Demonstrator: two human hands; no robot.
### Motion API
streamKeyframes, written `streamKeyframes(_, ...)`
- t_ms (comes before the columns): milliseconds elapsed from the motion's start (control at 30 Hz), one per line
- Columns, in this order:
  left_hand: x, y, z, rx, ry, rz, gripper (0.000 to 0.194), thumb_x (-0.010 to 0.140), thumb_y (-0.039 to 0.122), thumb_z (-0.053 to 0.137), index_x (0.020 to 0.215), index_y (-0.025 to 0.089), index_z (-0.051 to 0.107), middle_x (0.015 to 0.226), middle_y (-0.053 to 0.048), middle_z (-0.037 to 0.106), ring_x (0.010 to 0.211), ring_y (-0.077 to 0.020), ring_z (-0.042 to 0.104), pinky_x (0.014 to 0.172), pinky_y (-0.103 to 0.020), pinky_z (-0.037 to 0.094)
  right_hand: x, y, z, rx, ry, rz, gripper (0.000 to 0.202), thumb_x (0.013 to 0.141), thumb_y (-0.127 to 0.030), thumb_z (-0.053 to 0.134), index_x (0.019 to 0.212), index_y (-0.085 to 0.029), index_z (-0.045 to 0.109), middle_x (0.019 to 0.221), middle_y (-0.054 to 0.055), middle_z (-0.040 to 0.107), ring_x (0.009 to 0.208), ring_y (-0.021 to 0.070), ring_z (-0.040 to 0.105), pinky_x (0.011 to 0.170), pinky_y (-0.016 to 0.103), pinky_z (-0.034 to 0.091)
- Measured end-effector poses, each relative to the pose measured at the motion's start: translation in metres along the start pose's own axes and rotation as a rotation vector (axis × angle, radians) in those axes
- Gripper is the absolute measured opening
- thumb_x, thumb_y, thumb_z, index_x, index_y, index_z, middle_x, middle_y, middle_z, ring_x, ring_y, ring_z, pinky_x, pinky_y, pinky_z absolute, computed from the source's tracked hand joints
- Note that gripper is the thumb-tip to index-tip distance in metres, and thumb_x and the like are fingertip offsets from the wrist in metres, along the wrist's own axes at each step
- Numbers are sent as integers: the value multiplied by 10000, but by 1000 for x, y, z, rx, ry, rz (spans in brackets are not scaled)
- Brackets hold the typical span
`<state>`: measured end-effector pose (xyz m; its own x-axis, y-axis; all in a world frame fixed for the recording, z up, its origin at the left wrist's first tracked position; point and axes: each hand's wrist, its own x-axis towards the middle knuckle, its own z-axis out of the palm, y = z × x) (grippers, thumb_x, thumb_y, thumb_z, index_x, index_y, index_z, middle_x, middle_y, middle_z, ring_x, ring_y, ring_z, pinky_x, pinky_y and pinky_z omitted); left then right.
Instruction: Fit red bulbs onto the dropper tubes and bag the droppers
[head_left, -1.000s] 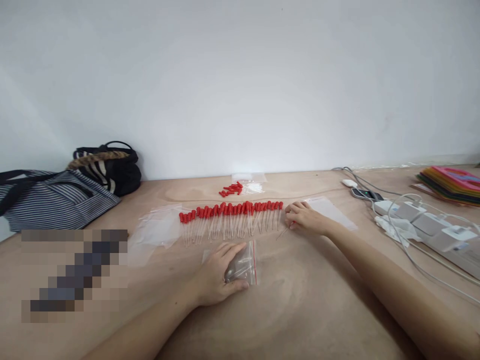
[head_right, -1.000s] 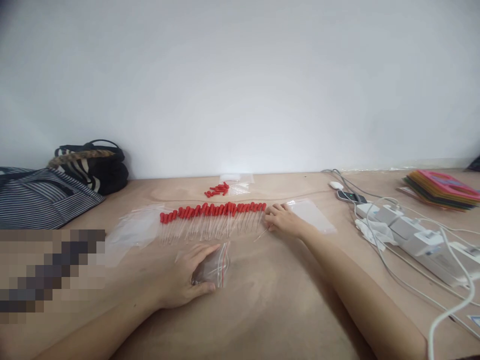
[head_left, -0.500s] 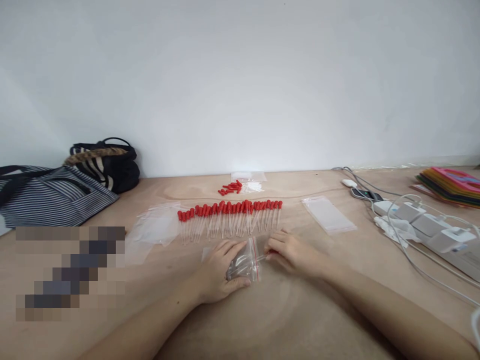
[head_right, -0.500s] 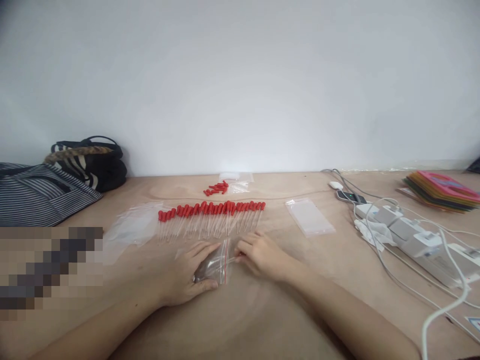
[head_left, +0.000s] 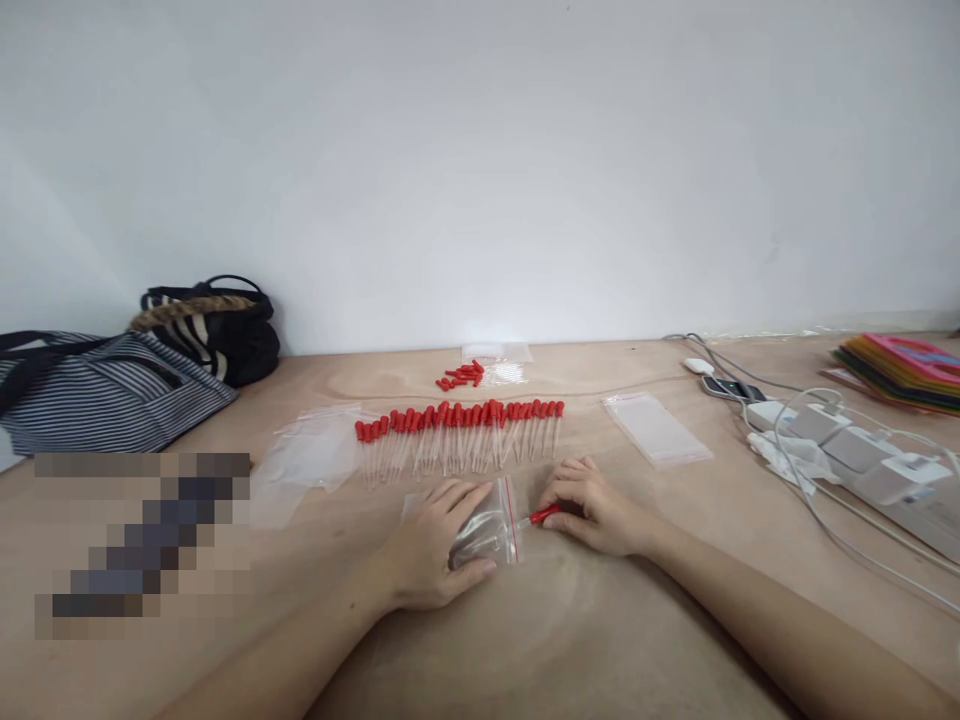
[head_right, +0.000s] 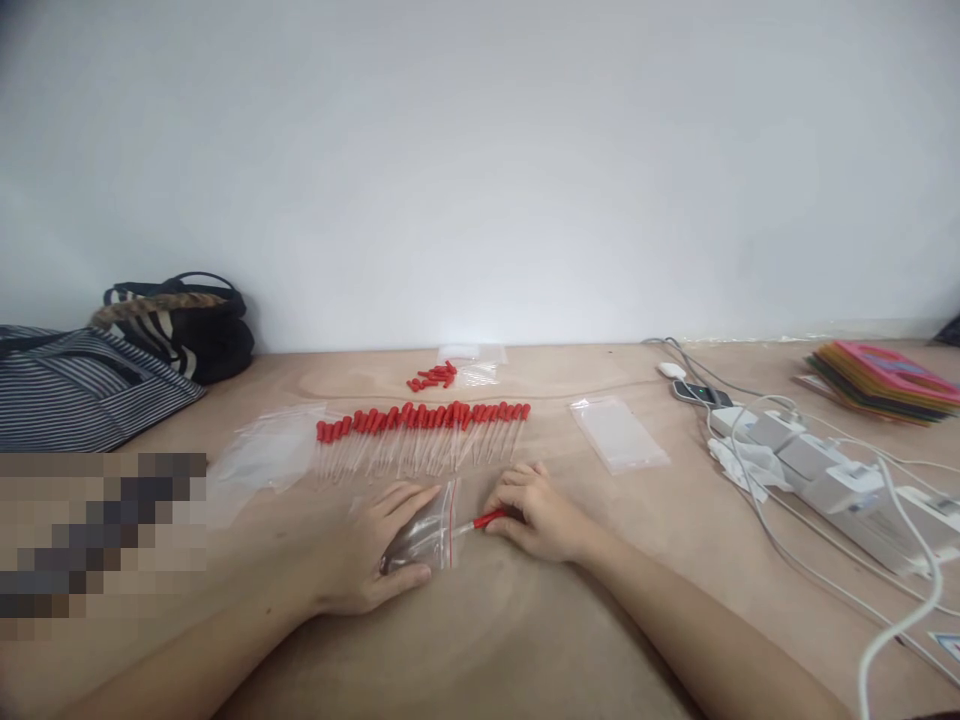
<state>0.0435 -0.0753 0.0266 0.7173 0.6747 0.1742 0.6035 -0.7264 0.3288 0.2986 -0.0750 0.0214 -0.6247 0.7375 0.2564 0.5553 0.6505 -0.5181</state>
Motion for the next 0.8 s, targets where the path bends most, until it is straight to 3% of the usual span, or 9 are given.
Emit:
streamKeyframes(233,1,3,3,7,11,-8,618,763,416,518,1295,165,329,1219,-116,476,1116,-273,421,939,-450,353,16,-16,34,208,189,96,283,646,-468,671,663,-191,617,675,3,608,685,143,512,739,329,351)
streamKeyframes(333,1,2,5,-6,33,-9,634,764,420,512,1310,166,310,1200,-118,487,1111,-271,427,940,-446,352,19,-23,42,252,143,74,211,714,-429,626,696,-221,656,689,0,641,707,144,521,764,337,356)
streamKeyframes(433,0,-2,6,-15,11,16,678,746,451,529,1322,181,294,1214,-115,478,1122,-279,419,942,-450,350,17,-22,35,235,18,-18,165,804,-365,543,816,-259,669,740,-7,665,755,147,530,799,349,357)
streamKeyframes(533,0,-5,7,-13,4,9,740,728,494,545,1341,194,258,1258,-115,444,1152,-289,393,956,-459,334,15,1,17,221,42,-46,200,823,-337,510,896,-223,657,827,25,668,765,149,549,758,319,401)
streamKeyframes(667,1,-6,7,-3,-20,2,852,675,603,548,1349,182,241,1287,-142,414,1175,-319,367,956,-489,324,20,56,-11,-87,343,166,194,823,-244,471,882,-186,646,845,65,632,803,181,538,753,343,406)
streamKeyframes(700,0,-6,7,0,-25,5,883,659,626,549,1352,180,234,1293,-147,407,1180,-326,360,957,-499,319,22,70,-16,-185,364,175,188,811,-213,473,875,-183,648,834,70,615,813,191,526,775,363,392)
streamKeyframes(800,-4,-9,3,10,-41,19,942,627,658,556,1364,192,199,1331,-146,366,1208,-336,323,967,-515,299,30,96,-27,-321,264,136,180,777,-180,512,894,-201,647,921,76,560,882,196,493,803,358,373)
